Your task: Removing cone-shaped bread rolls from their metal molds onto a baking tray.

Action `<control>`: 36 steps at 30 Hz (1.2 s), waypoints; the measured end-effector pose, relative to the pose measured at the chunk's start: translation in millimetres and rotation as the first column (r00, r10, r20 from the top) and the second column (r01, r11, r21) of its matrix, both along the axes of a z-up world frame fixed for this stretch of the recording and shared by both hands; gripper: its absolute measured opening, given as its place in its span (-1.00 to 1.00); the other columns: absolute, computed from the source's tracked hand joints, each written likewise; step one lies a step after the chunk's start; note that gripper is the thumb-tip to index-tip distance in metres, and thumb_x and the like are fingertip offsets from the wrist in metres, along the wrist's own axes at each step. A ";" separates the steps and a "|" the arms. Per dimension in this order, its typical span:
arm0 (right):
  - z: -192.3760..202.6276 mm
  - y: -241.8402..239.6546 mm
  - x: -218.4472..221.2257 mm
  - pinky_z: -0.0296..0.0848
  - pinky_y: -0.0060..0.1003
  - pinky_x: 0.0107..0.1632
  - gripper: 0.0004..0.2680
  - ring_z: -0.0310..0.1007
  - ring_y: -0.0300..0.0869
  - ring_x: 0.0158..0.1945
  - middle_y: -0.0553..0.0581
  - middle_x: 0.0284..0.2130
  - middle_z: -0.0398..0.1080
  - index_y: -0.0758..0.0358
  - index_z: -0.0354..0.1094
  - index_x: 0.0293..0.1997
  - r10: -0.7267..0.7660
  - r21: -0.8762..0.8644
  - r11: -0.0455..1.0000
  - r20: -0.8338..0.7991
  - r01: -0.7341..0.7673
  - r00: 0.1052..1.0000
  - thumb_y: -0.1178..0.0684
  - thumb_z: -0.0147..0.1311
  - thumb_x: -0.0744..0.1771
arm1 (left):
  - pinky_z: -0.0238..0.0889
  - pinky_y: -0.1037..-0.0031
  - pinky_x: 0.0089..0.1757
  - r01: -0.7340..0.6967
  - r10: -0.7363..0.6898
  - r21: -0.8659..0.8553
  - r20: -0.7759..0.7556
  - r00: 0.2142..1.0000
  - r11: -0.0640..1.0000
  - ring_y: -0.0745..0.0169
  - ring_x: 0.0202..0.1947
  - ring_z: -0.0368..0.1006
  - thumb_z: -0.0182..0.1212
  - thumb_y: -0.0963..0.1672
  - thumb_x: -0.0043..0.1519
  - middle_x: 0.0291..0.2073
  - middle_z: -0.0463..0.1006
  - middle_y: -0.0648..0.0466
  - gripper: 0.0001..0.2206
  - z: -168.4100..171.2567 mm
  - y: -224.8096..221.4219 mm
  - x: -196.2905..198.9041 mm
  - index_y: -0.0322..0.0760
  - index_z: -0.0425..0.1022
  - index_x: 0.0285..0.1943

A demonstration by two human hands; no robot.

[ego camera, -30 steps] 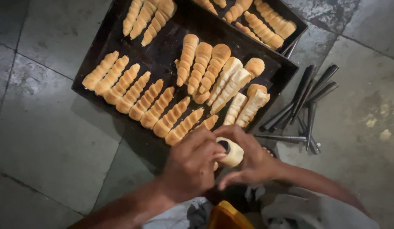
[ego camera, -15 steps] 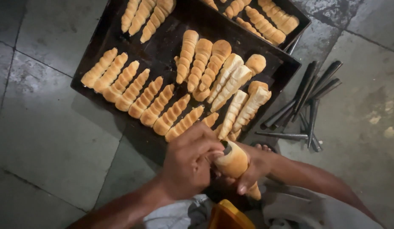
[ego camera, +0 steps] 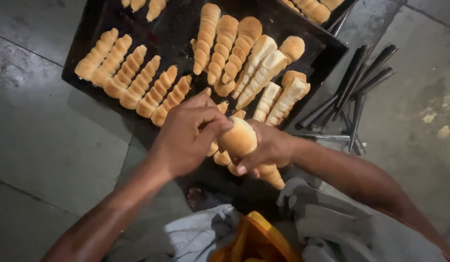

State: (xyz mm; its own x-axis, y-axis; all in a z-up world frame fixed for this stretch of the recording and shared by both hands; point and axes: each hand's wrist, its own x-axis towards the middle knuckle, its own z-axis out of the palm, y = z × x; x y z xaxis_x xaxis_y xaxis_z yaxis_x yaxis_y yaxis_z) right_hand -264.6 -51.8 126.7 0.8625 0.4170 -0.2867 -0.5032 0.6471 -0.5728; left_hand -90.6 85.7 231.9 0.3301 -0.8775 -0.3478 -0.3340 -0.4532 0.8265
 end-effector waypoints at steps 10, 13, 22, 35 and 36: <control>17.7 8.5 -8.4 0.32 -0.29 -0.47 -0.62 0.35 -0.17 -0.52 0.16 -0.45 0.29 0.40 0.13 0.13 -0.007 0.626 0.778 -0.080 0.056 0.997 0.38 0.20 0.24 | 0.32 0.43 -0.22 -0.019 0.085 -0.480 0.116 0.990 0.877 0.18 -0.25 0.43 0.19 -0.25 0.32 -0.24 0.43 0.00 -0.95 -2.2 3.7 -17.0 -0.42 0.48 -0.20; 20.2 10.3 -7.1 0.27 -0.31 -0.48 -0.64 0.31 -0.20 -0.54 0.18 -0.47 0.27 0.39 0.14 0.15 -0.006 0.710 0.698 -0.125 0.094 0.992 0.37 0.14 0.26 | 0.32 0.46 -0.23 -0.111 0.149 -0.451 0.049 0.988 0.886 0.24 -0.28 0.43 0.19 -0.24 0.35 -0.27 0.41 0.03 -0.91 -8.5 3.1 -18.7 -0.42 0.48 -0.23; 28.6 4.7 3.4 0.35 -0.30 -0.55 -0.62 0.36 -0.24 -0.57 0.12 -0.42 0.37 0.34 0.23 0.07 -0.170 0.095 0.976 -0.213 0.193 0.962 0.34 0.22 0.18 | 0.33 0.43 -0.16 -0.101 0.127 -0.286 0.072 0.989 0.953 0.22 -0.18 0.41 0.27 -0.16 0.33 -0.24 0.41 0.05 -0.88 -8.3 1.1 -4.6 -0.38 0.59 -0.19; 10.4 26.6 -24.7 0.50 -0.38 -0.44 -0.65 0.49 -0.28 -0.44 0.04 -0.38 0.43 0.34 0.34 -0.01 -0.062 -0.088 0.994 0.031 0.065 0.998 0.18 0.44 0.20 | 0.33 0.38 -0.01 -0.117 0.161 -0.448 0.061 0.985 0.886 0.17 -0.02 0.32 0.24 -0.18 0.34 -0.08 0.35 0.02 -0.88 2.7 12.8 -4.6 -0.33 0.48 -0.27; 7.9 26.9 -26.6 0.52 -0.38 -0.42 -0.62 0.50 -0.29 -0.38 0.02 -0.33 0.40 0.35 0.32 0.04 0.038 0.095 0.995 0.063 -0.044 0.997 0.17 0.45 0.21 | 0.43 0.46 -0.03 -0.275 0.281 -0.473 -0.060 0.958 0.837 0.27 -0.01 0.33 0.22 -0.17 0.41 -0.03 0.34 0.04 -0.86 7.4 14.0 4.3 -0.30 0.47 -0.23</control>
State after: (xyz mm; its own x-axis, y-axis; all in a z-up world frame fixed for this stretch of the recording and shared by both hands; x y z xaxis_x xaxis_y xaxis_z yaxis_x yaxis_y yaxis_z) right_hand -291.3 -24.9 134.6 0.8588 0.4754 -0.1909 -0.4964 0.6800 -0.5397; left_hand -86.3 99.7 239.3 0.5866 -0.8049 0.0897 -0.2636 -0.0850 0.9609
